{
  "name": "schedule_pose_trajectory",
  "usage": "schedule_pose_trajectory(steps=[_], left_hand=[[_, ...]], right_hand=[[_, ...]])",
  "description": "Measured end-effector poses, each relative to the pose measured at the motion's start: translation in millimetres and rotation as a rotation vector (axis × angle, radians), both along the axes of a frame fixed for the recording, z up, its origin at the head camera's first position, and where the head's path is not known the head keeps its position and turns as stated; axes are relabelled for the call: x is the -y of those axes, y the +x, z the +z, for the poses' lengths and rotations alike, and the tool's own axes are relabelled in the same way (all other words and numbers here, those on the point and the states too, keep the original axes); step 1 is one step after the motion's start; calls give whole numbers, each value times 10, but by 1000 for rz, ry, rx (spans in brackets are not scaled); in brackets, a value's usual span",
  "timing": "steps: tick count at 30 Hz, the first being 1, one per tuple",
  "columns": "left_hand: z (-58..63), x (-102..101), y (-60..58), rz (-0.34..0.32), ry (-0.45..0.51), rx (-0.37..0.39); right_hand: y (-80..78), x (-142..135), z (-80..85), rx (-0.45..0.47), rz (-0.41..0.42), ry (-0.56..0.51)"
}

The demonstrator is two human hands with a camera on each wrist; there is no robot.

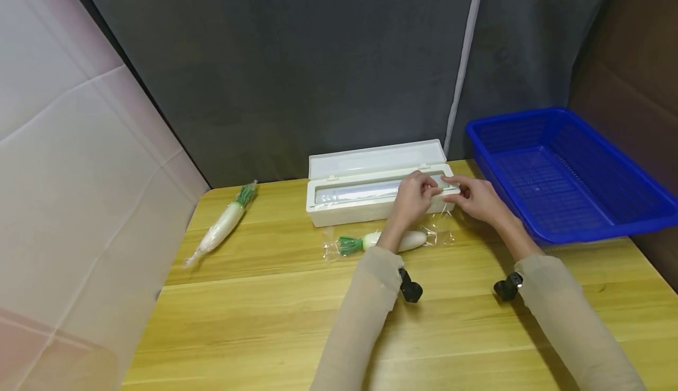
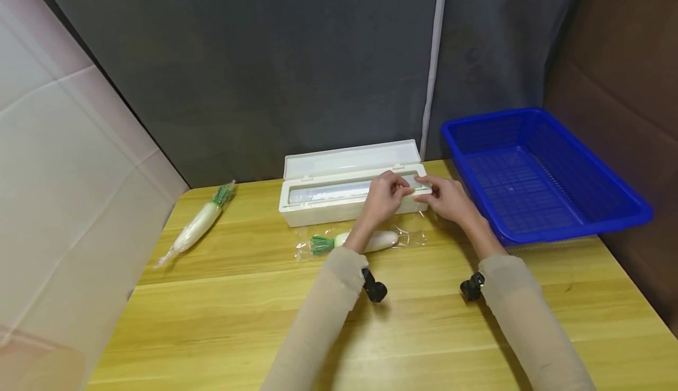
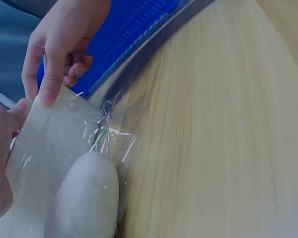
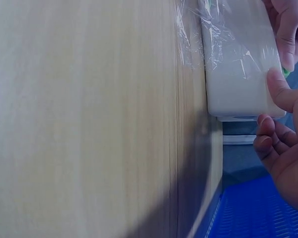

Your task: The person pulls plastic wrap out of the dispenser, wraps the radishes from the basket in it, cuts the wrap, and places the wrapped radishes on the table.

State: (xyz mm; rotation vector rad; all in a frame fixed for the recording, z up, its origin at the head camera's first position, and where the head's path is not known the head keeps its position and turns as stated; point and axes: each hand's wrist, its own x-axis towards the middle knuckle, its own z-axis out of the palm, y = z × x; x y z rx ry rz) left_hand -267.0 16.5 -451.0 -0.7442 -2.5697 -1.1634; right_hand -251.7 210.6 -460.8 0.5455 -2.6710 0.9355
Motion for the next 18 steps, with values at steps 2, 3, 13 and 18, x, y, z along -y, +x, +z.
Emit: schedule_pose_trajectory(steps=[2, 3, 13, 18], left_hand=[[0, 14, 3, -5, -8, -11], [0, 20, 5, -4, -18, -19], [14, 42, 51, 66, -141, -83], [23, 49, 50, 79, -178, -86]], right_hand=[[-2, -4, -7, 2, -2, -1], [-3, -4, -10, 3, -4, -1], [-13, 9, 2, 1, -3, -3], [-11, 10, 3, 5, -12, -6]])
